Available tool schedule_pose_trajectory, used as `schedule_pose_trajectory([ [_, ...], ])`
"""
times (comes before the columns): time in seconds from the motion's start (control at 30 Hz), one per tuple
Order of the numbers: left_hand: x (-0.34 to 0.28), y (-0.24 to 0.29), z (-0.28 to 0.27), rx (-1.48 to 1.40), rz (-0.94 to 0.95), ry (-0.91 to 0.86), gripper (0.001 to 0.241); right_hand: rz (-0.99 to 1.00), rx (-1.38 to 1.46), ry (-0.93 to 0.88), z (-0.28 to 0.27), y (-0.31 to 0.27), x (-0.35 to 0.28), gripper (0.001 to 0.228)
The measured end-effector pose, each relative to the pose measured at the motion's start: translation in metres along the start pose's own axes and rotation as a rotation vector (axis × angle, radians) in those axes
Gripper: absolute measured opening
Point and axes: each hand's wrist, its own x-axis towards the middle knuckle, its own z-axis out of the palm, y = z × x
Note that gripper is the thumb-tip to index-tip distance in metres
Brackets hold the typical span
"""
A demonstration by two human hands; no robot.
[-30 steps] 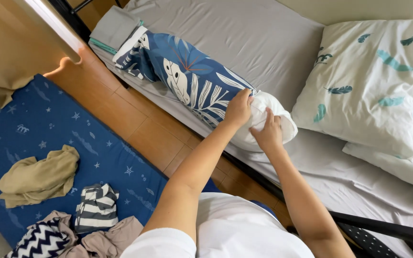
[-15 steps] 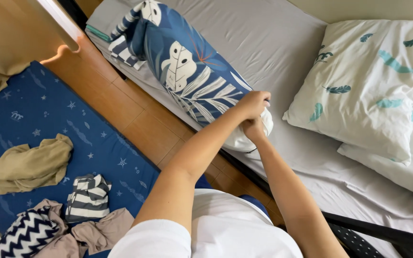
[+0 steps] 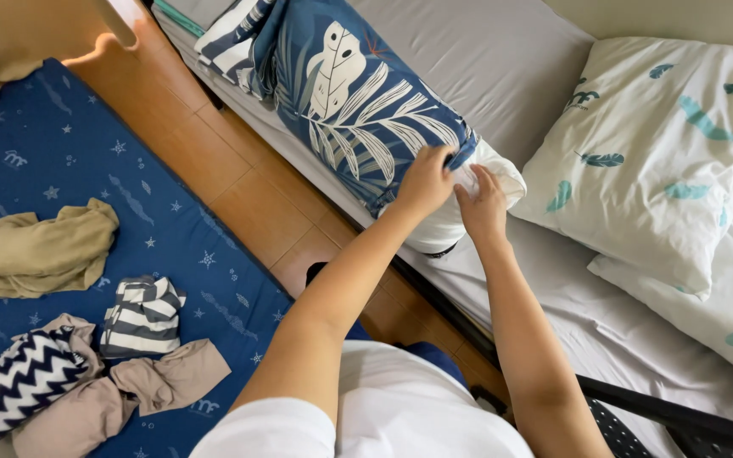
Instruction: The person places a blue and white patterned pillowcase over a white pillow on a bed. They insert the pillow into the case, align the corners, and smooth the fabric to fit the pillowcase properly.
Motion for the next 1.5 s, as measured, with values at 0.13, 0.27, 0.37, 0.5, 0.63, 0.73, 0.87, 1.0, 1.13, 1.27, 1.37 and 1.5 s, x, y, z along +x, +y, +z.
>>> schedule_pose_trajectory([
  [0.13, -0.030, -0.044, 0.006, 0.130, 0.014, 0.069, 0.037, -0.298, -0.227, 0.086, 0.011, 0.036, 0.005, 0.045],
  [0.27, -0.027, -0.085, 0.036, 0.216, 0.062, 0.205, 0.030, -0.097, -0.203, 0.054, 0.022, 0.032, 0.006, 0.060],
  [0.37, -0.012, -0.096, 0.059, 0.160, -0.055, 0.211, 0.023, -0.125, -0.141, 0.045, 0.041, 0.056, 0.004, 0.060],
  [0.5, 0.014, -0.093, 0.089, 0.016, -0.410, 0.223, 0.025, -0.029, -0.038, 0.067, 0.069, 0.093, 0.012, 0.033],
  [0.63, 0.013, -0.087, 0.112, -0.056, -0.254, 0.049, 0.025, -0.025, 0.085, 0.077, 0.114, 0.189, 0.025, 0.026],
  [0.73, 0.005, -0.082, 0.124, -0.082, -0.131, -0.200, 0.028, -0.185, -0.147, 0.087, 0.124, 0.234, 0.028, 0.011],
  [0.87, 0.004, -0.073, 0.135, -0.056, -0.137, -0.241, 0.032, -0.140, -0.008, 0.151, 0.088, 0.187, 0.028, 0.012],
  [1.0, 0.006, -0.085, 0.147, 0.022, 0.023, -0.083, 0.036, -0.105, -0.024, 0.215, 0.079, 0.185, 0.036, 0.046],
  [1.13, 0.018, -0.098, 0.129, 0.058, -0.023, -0.057, 0.024, -0.187, -0.272, 0.211, 0.082, 0.155, 0.032, 0.053],
  [1.27, 0.001, -0.120, 0.107, 0.187, 0.006, 0.009, 0.014, -0.126, -0.319, 0.114, 0.100, 0.158, 0.007, 0.056],
  [1.37, -0.012, -0.131, 0.088, 0.171, 0.030, 0.075, 0.017, -0.095, -0.278, 0.143, 0.114, 0.157, -0.015, 0.065],
  [1.5, -0.011, -0.140, 0.082, 0.195, 0.083, 0.134, 0.040, -0.003, -0.313, 0.173, 0.124, 0.150, -0.034, 0.066],
])
